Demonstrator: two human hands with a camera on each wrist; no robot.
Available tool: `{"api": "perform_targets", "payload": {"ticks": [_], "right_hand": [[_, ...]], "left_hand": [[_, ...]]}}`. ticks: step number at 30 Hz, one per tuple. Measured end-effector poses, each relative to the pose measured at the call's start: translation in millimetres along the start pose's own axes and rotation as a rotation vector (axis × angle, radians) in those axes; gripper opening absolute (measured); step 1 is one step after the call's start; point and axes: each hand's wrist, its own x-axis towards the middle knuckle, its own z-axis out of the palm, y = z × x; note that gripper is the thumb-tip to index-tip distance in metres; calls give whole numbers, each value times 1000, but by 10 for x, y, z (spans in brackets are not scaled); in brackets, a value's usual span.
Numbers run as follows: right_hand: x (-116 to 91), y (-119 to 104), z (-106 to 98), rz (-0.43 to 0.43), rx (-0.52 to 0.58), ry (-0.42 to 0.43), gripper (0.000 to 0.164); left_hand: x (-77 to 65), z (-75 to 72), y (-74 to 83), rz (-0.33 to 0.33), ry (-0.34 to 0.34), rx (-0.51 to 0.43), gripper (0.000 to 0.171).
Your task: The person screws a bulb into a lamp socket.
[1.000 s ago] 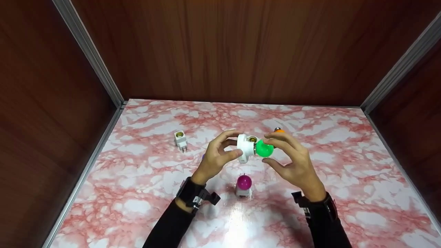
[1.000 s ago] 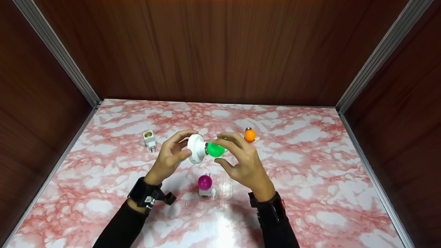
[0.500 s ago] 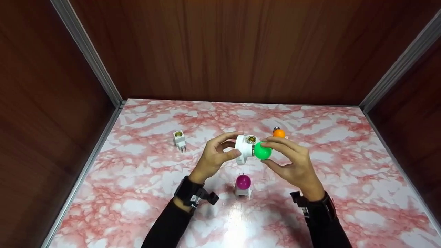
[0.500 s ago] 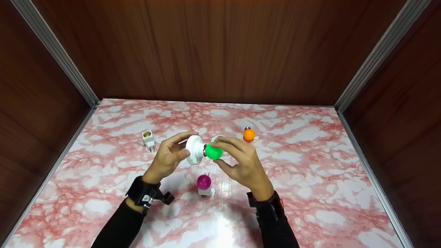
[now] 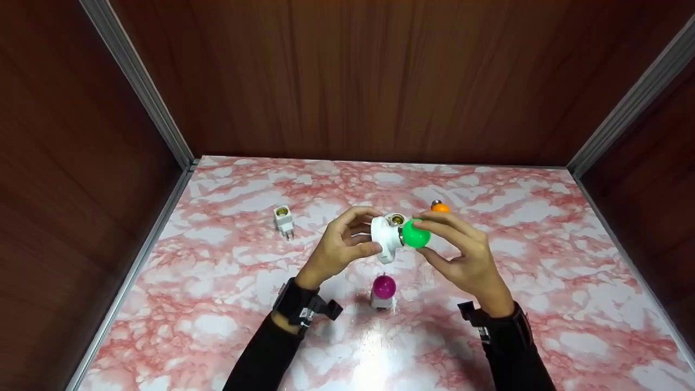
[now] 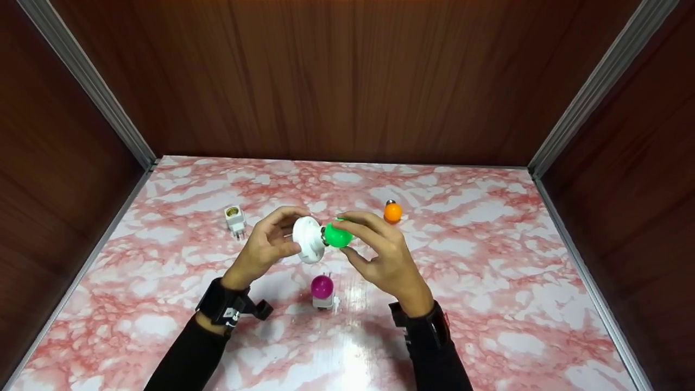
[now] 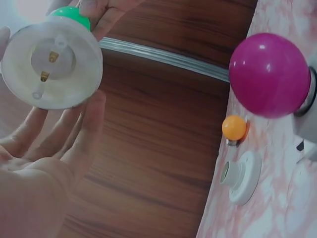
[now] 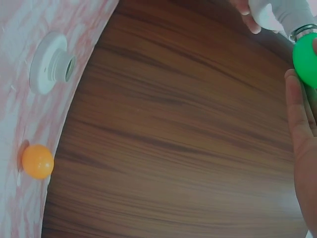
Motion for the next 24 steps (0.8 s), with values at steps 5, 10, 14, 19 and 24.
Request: {"api": "perform_targets", "payload": {"ticks": [5,10,14,19,24], "right_hand": [[1,1,2,-7,10,5,56],[-5,-2,-3,0,11,-12,57],[-3,-6,1,0,11,-13,57],[-2,-2,14,5,-14,8,56],[-4,11,27,10,-37,39,57]], "left_hand": [[5,-10,8,64,-41,54,71],[-3,-11,8,111,-41,102,60],[-1,-8,-2,129,-35,112,60],[12,2,-20,151,-43,118,59],[6,2,-50,143,-31,162,56]]}}
